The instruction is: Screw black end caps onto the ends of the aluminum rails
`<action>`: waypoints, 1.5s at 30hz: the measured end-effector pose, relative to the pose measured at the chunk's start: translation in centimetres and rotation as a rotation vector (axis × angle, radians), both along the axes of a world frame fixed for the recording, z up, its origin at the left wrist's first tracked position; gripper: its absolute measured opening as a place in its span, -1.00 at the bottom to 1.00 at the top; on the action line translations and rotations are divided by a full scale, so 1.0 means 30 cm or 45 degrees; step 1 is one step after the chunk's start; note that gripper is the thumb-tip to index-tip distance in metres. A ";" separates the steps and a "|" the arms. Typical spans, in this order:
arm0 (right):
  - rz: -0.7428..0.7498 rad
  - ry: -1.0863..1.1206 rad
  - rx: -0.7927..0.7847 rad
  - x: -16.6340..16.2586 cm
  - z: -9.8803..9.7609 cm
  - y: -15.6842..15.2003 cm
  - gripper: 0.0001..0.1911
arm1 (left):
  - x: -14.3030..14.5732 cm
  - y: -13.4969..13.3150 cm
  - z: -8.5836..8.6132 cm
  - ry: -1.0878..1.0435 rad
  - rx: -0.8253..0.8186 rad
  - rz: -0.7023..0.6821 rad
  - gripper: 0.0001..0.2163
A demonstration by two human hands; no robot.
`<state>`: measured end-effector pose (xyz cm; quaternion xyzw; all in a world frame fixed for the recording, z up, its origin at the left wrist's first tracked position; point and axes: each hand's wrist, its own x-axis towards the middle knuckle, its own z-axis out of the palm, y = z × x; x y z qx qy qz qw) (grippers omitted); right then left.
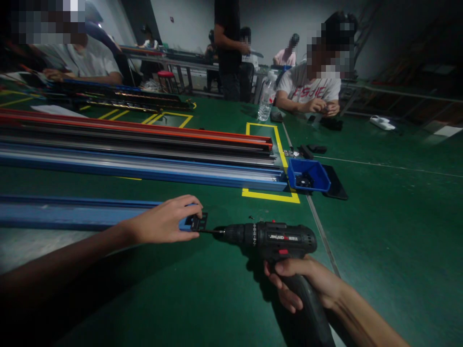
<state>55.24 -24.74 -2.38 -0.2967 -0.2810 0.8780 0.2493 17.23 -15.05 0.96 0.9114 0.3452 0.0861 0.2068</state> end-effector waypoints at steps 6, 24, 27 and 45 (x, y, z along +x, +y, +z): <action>-0.011 -0.045 -0.012 0.013 -0.017 -0.005 -0.78 | 0.000 0.002 -0.004 0.010 0.001 0.002 -0.77; -0.064 -0.136 -0.045 0.003 -0.001 -0.009 -0.78 | -0.001 0.003 -0.008 -0.026 0.019 0.010 -0.77; -0.050 -0.108 -0.026 0.002 -0.004 -0.008 -0.78 | 0.000 0.003 -0.005 -0.011 0.005 0.006 -0.77; 0.000 -0.042 0.009 0.008 -0.009 -0.002 -0.75 | 0.003 0.002 0.001 0.016 -0.007 0.005 -0.78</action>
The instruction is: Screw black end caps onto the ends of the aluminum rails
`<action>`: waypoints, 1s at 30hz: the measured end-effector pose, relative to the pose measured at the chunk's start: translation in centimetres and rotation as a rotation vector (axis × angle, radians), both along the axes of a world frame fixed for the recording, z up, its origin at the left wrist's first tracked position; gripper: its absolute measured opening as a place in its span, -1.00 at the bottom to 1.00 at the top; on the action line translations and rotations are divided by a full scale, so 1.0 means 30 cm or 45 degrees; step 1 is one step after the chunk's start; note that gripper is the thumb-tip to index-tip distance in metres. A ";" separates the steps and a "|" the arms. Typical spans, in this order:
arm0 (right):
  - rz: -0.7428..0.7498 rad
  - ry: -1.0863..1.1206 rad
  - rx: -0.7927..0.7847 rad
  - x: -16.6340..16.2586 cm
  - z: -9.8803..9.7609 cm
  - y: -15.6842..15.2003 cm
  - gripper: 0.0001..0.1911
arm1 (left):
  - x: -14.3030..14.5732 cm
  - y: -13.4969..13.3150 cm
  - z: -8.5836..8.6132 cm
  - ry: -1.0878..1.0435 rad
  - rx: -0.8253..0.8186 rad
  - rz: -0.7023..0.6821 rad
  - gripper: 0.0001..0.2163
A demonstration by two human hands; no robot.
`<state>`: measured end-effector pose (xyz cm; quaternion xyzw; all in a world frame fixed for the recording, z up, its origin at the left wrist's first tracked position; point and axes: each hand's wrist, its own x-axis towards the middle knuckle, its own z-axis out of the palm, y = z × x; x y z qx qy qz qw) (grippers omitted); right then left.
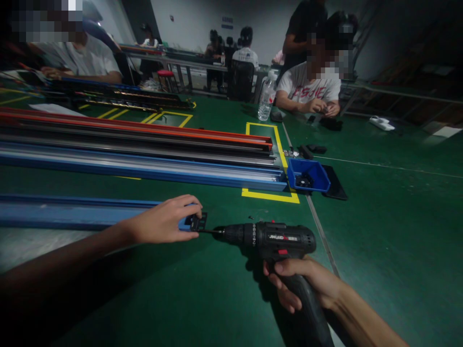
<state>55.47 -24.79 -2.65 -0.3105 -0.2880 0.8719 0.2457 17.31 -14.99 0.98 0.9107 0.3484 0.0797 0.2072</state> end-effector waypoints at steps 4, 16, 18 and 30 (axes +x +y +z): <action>0.009 -0.002 -0.011 0.002 -0.003 -0.001 -0.74 | 0.000 0.001 -0.002 -0.006 -0.009 -0.004 -0.78; 0.000 0.035 -0.014 0.004 -0.018 -0.003 -0.75 | -0.003 -0.003 -0.008 -0.051 -0.011 0.003 -0.78; 0.002 0.043 -0.019 0.005 -0.018 -0.003 -0.75 | -0.003 -0.004 -0.009 -0.050 0.002 0.003 -0.77; -0.008 0.029 -0.034 0.004 -0.016 0.000 -0.76 | -0.005 -0.006 -0.007 -0.038 -0.025 0.024 -0.77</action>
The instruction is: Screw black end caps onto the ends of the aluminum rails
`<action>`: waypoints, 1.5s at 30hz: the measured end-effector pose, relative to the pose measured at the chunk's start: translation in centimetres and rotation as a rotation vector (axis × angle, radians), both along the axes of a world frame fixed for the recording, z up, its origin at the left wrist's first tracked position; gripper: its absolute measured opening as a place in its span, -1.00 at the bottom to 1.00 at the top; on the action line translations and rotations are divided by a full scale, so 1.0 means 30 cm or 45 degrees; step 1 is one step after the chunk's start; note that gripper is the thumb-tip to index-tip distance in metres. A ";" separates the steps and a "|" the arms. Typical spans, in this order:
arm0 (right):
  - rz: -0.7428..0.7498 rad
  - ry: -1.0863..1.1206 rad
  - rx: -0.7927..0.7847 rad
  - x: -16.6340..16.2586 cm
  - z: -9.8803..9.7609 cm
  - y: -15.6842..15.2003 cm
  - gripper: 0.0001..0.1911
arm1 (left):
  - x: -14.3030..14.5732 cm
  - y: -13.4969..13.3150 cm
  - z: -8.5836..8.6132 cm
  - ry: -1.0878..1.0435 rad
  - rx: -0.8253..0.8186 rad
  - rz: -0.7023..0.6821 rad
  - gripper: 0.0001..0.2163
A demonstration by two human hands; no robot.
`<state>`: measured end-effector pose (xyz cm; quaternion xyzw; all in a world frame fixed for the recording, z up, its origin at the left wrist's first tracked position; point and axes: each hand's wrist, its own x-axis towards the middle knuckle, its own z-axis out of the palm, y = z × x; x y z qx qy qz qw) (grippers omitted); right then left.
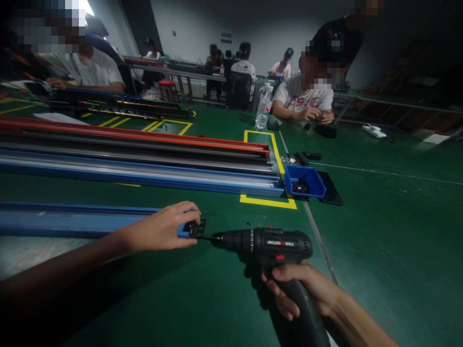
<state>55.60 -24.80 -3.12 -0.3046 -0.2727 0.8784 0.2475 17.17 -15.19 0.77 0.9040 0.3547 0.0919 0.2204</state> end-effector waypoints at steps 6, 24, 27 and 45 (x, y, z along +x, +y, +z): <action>-0.006 -0.023 0.002 0.004 -0.006 -0.002 -0.75 | 0.000 0.000 0.001 0.005 0.003 -0.005 -0.77; -0.027 -0.111 -0.045 -0.011 0.018 -0.002 -0.75 | 0.002 0.000 0.002 0.000 0.011 -0.012 -0.77; -0.020 -0.104 -0.035 -0.011 0.021 -0.003 -0.74 | 0.000 0.000 0.001 0.005 0.016 -0.011 -0.77; -0.025 -0.118 -0.008 -0.010 0.014 -0.007 -0.74 | -0.001 0.002 -0.003 -0.007 0.017 -0.019 -0.77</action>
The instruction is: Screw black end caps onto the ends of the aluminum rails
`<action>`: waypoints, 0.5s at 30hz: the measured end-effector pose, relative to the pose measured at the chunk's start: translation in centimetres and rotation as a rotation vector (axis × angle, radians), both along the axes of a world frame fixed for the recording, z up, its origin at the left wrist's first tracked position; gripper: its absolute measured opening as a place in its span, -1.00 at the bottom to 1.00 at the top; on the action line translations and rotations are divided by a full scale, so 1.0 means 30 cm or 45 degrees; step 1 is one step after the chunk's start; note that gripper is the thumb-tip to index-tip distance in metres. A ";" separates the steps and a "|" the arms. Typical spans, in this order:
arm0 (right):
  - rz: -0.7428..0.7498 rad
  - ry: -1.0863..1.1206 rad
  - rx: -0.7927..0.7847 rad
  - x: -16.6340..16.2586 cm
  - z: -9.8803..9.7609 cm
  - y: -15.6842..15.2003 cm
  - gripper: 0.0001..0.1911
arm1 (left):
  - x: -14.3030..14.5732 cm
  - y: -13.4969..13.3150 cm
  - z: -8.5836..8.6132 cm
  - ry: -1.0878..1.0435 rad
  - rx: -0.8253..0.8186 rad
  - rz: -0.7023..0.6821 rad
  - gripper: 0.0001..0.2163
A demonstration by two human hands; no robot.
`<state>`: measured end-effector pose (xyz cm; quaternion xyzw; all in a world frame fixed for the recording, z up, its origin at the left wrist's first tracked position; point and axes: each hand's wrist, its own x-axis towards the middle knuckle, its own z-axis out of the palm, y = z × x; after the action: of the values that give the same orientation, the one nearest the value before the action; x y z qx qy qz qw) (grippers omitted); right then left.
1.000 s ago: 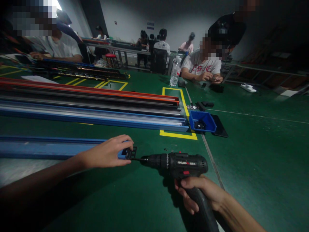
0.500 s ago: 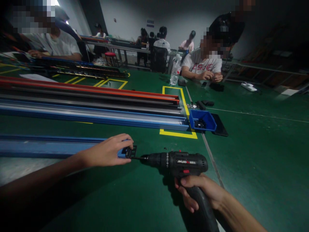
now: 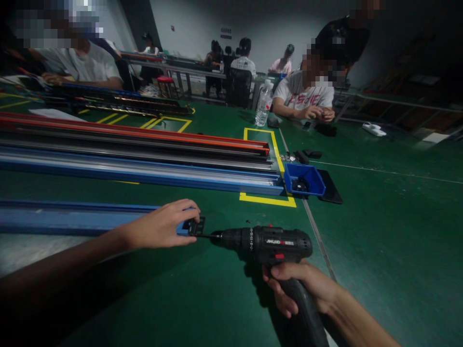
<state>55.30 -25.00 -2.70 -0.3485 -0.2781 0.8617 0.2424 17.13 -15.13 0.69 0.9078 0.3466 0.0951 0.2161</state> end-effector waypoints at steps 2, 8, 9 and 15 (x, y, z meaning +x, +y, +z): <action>0.012 0.032 0.005 0.001 -0.003 0.001 -0.75 | 0.000 0.000 0.000 -0.002 0.006 -0.006 -0.77; 0.002 0.020 0.013 -0.005 0.011 0.002 -0.76 | 0.001 0.000 0.002 0.009 0.003 0.007 -0.78; -0.004 0.008 0.006 -0.006 0.014 0.002 -0.76 | 0.002 0.000 0.003 0.010 0.002 0.009 -0.78; -0.014 -0.002 -0.002 -0.005 0.010 0.001 -0.75 | 0.003 0.002 0.002 0.004 0.007 0.006 -0.76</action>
<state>55.15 -24.97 -2.41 -0.3507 -0.2758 0.8603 0.2466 17.22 -15.08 0.75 0.9077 0.3489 0.0953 0.2129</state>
